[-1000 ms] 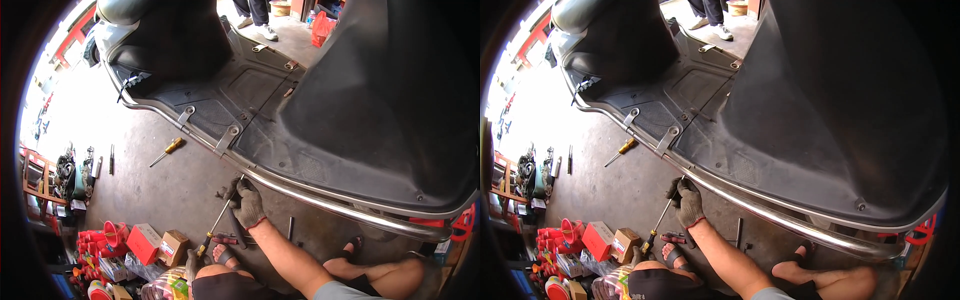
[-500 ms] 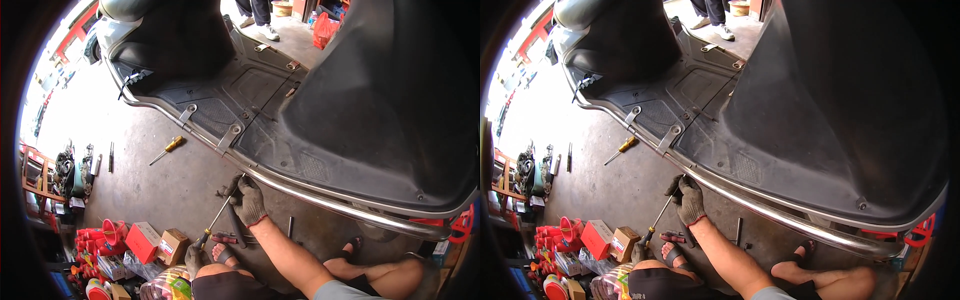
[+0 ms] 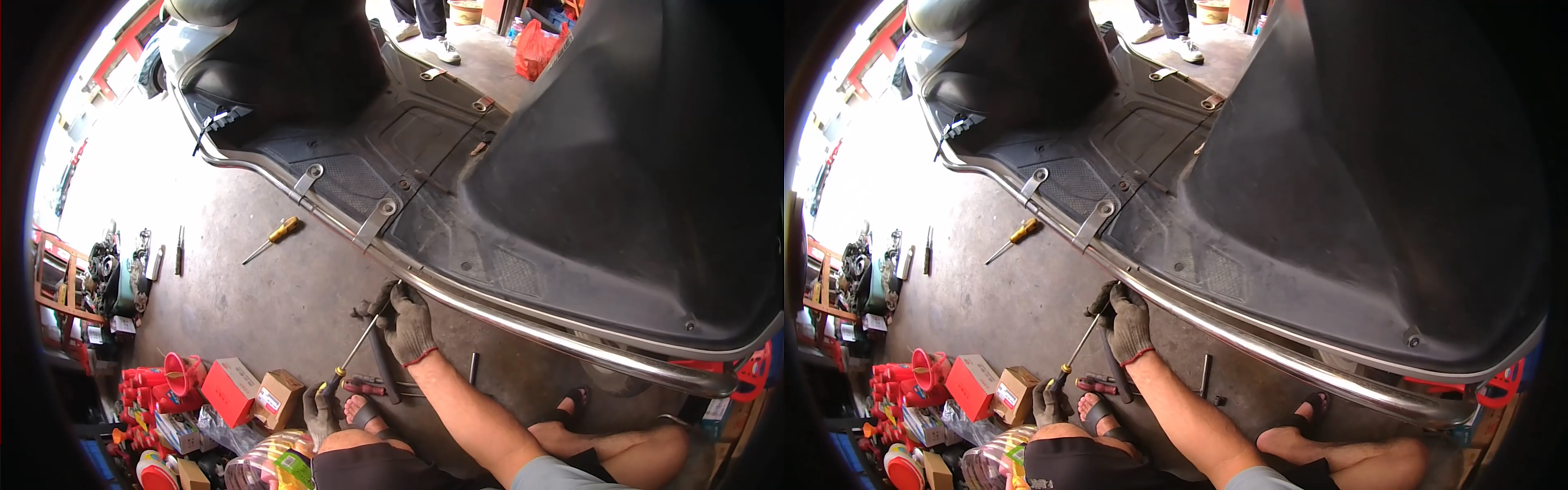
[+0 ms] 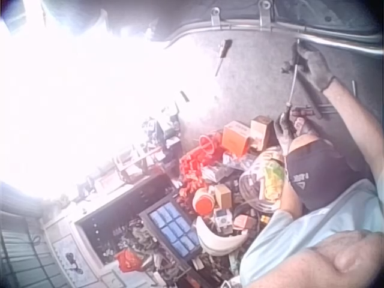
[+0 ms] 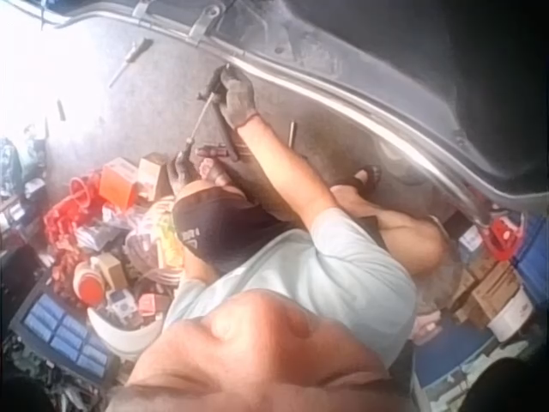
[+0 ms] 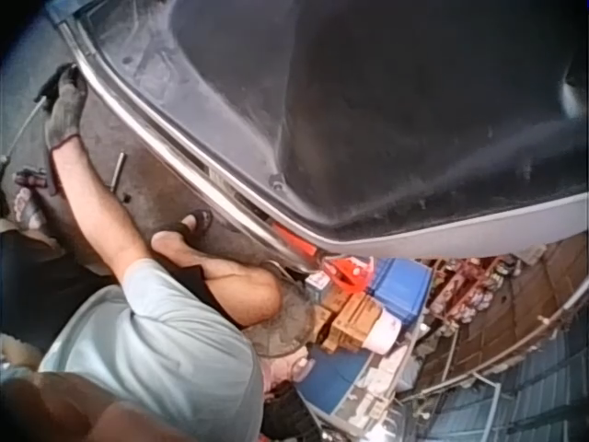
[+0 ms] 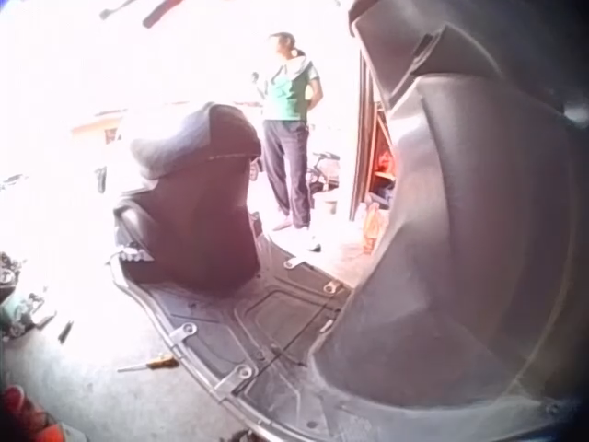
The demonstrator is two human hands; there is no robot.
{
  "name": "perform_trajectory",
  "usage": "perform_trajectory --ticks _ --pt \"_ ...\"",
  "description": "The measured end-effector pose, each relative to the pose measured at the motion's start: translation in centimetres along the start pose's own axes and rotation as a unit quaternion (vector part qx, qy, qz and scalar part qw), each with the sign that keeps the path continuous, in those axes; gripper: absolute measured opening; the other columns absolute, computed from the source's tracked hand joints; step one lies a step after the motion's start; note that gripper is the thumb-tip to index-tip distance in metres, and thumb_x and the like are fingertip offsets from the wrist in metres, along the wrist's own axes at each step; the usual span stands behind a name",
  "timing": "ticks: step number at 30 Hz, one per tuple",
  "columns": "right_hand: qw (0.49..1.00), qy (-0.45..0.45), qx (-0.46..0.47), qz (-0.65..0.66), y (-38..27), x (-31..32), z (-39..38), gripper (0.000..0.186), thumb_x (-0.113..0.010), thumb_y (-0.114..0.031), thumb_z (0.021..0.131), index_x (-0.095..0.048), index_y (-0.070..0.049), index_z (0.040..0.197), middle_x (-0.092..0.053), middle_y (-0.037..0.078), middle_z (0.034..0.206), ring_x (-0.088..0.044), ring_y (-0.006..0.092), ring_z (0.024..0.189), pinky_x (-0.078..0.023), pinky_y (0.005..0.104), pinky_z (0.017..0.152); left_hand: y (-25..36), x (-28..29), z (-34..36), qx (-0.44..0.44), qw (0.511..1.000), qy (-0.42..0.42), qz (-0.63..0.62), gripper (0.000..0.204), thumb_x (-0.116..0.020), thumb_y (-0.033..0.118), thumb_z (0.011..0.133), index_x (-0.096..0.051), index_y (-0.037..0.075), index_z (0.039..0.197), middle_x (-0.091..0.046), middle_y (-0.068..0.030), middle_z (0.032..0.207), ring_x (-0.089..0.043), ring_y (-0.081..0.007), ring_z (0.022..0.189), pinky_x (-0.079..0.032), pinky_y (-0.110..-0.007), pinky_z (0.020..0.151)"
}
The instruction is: Disassembling the front panels and frame components of a motor scooter.
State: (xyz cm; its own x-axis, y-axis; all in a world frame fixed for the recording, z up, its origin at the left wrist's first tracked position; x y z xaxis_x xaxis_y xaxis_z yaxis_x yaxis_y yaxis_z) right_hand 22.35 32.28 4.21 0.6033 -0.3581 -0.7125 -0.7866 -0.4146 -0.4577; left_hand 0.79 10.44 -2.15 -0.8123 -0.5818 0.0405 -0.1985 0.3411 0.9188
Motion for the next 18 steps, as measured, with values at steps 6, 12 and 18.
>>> perform_trajectory --ticks 6,12,18 --pt "1.0 0.007 0.009 0.004 -0.2 0.3 0.3 0.015 -0.053 -0.02 0.102 -0.062 -0.011 0.094 -0.065 0.003 0.071 -0.064 0.0171 0.061 -0.045 0.0269 0.05 1.5 0.2 -0.3 -0.072 0.994 0.021 0.074 0.044 -0.058 0.046 0.097 -0.058 0.004 0.112 -0.057 -0.0006 0.074 -0.05 -0.0069 0.062 -0.04 -0.022 0.051" --pt "0.999 0.013 0.02 -0.024 -0.6 0.7 0.2 0.014 -0.053 -0.021 0.102 -0.062 -0.013 0.095 -0.064 0.001 0.071 -0.063 0.0142 0.062 -0.034 0.0215 0.046 -5.2 -0.4 -1.3 0.279 0.945 -0.027 -0.171 0.046 -0.057 0.051 0.096 -0.062 0.006 0.099 -0.055 0.0004 0.07 -0.048 -0.0079 0.054 -0.035 -0.021 0.048" --pt "1.0 0.011 0.015 -0.023 -0.3 0.4 0.2 0.014 -0.054 -0.022 0.102 -0.062 -0.013 0.094 -0.064 0.0 0.072 -0.063 0.0138 0.064 -0.035 0.0228 0.048 -4.3 -3.4 -3.3 0.38 0.838 -0.209 -0.33 0.051 -0.062 0.052 0.093 -0.06 0.003 0.107 -0.057 -0.0017 0.071 -0.051 -0.0106 0.055 -0.039 -0.025 0.048"
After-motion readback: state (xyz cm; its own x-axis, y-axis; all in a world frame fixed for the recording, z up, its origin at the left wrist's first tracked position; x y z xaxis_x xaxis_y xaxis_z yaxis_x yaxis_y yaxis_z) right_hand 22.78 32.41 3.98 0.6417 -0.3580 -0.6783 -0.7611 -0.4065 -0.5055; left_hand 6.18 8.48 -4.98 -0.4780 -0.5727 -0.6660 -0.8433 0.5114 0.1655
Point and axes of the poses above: each hand's wrist, its own z-axis towards the middle knuckle, its own x-axis out of the back of the hand, y = z × x, the point moved 9 cm from there along z, towards the middle knuckle
